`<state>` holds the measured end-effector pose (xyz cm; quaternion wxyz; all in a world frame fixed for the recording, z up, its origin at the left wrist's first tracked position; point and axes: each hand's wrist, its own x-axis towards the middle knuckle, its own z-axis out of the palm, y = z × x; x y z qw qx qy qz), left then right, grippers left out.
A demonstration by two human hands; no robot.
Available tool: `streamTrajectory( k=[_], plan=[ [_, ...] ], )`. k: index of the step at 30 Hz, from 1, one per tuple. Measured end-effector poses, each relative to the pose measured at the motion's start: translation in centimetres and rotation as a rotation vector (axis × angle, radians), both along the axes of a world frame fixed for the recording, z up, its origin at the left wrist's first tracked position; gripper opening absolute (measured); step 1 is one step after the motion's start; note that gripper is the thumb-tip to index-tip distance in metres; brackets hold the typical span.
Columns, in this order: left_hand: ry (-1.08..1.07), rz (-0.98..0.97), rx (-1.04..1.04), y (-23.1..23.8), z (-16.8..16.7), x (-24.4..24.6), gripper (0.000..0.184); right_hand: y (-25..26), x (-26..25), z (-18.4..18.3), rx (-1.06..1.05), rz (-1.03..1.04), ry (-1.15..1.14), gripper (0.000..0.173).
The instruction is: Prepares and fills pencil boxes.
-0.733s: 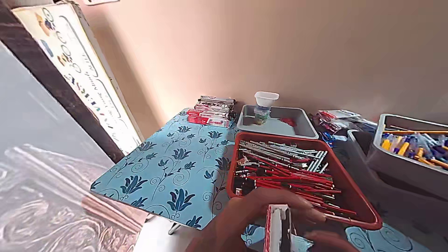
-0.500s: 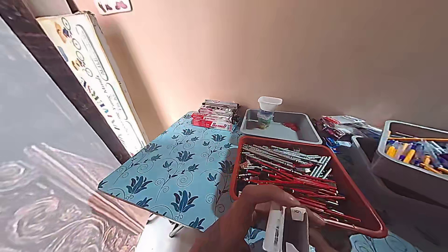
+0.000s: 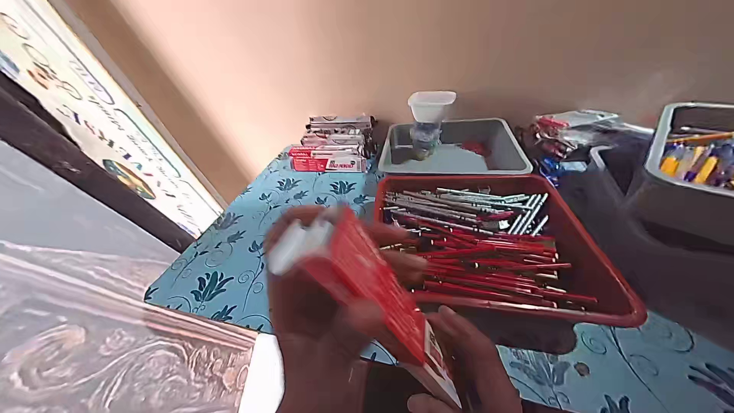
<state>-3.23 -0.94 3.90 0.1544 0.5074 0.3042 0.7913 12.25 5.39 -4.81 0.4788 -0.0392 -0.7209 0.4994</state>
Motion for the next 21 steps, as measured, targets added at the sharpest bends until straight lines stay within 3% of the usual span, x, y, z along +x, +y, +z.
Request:
streamTrajectory(
  k=[3, 8, 12, 14, 16, 19, 21],
  plan=[
    [-0.154, 0.251, -0.104, -0.4, 0.7, -1.5, 0.034, 0.3, 0.4, -0.6, 0.043, 0.013, 0.063, 0.065],
    [-0.25, 0.409, -0.228, 0.1, 0.8, -2.0, 0.034, 0.7, 0.7, 0.2, 0.213, -0.11, 0.164, 0.03],
    [-0.273, 0.293, -0.182, 0.6, 0.3, -0.7, 0.051, -0.3, 0.3, 2.9, -0.152, -0.181, 0.223, 0.031],
    [-0.33, 0.051, -0.146, 0.9, -0.1, 0.4, 0.054, -0.7, -0.2, 3.7, -0.288, -0.132, 0.255, 0.036],
    [-0.432, -0.209, -0.123, 1.2, -0.3, 1.3, 0.046, -1.4, -0.4, 4.4, -0.428, -0.022, 0.285, 0.044],
    [-0.554, -0.171, -0.149, 1.6, -0.2, 1.8, 0.02, -2.2, -0.2, 4.1, -0.477, 0.099, 0.319, 0.053],
    [-0.625, -0.152, -0.171, 1.8, -0.1, 1.4, 0.029, -2.2, -0.1, 3.4, -0.427, 0.147, 0.343, 0.049]
  ],
)
